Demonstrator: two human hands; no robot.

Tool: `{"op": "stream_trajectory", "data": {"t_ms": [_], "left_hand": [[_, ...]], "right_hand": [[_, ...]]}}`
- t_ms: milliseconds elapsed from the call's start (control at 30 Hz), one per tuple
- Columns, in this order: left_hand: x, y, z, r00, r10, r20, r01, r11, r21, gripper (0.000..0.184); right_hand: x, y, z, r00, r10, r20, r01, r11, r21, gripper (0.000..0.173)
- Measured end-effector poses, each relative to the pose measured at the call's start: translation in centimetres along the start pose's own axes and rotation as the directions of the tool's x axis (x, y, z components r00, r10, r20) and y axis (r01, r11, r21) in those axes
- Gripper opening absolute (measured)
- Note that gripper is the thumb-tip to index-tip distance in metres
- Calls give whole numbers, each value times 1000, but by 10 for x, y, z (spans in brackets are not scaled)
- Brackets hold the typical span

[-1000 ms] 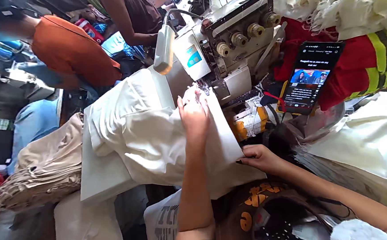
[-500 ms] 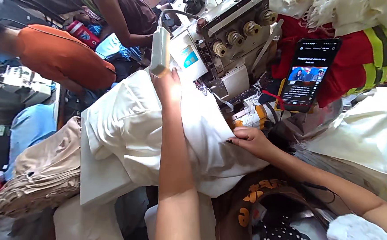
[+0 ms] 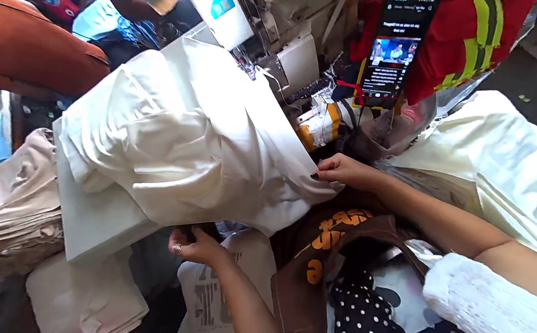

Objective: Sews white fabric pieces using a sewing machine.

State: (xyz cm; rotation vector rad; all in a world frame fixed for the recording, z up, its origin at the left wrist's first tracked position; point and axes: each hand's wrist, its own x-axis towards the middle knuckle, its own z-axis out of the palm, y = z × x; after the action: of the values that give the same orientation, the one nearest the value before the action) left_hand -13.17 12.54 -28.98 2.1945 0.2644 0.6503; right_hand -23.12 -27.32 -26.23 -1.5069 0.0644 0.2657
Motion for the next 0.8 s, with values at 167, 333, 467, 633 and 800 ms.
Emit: {"op": "stream_trajectory", "data": {"t_ms": [167,333,467,633,800], "left_hand": [[-37,-52,24,830,-446,335,516,842,-156,68],[-60,-46,70,784,-387,485,506,851,-139,57],[-56,-21,54,910,-349,223,351,936,33,51],[-13,-20,-7,990,-140,17,134,973,190,44],[-5,16,-39,975,82,208,-139,952,274,53]], "right_hand": [[-16,7,-2,991,104,-85,-90,985,148,16],[-32,6,0,979,155,-132,-125,969,214,10],[-45,1,1,972,159,-171,-110,959,261,7],[-54,-10,6,969,108,-222,-44,961,273,7],[-41,-4,35,991,53,-119,-23,970,240,10]]}}
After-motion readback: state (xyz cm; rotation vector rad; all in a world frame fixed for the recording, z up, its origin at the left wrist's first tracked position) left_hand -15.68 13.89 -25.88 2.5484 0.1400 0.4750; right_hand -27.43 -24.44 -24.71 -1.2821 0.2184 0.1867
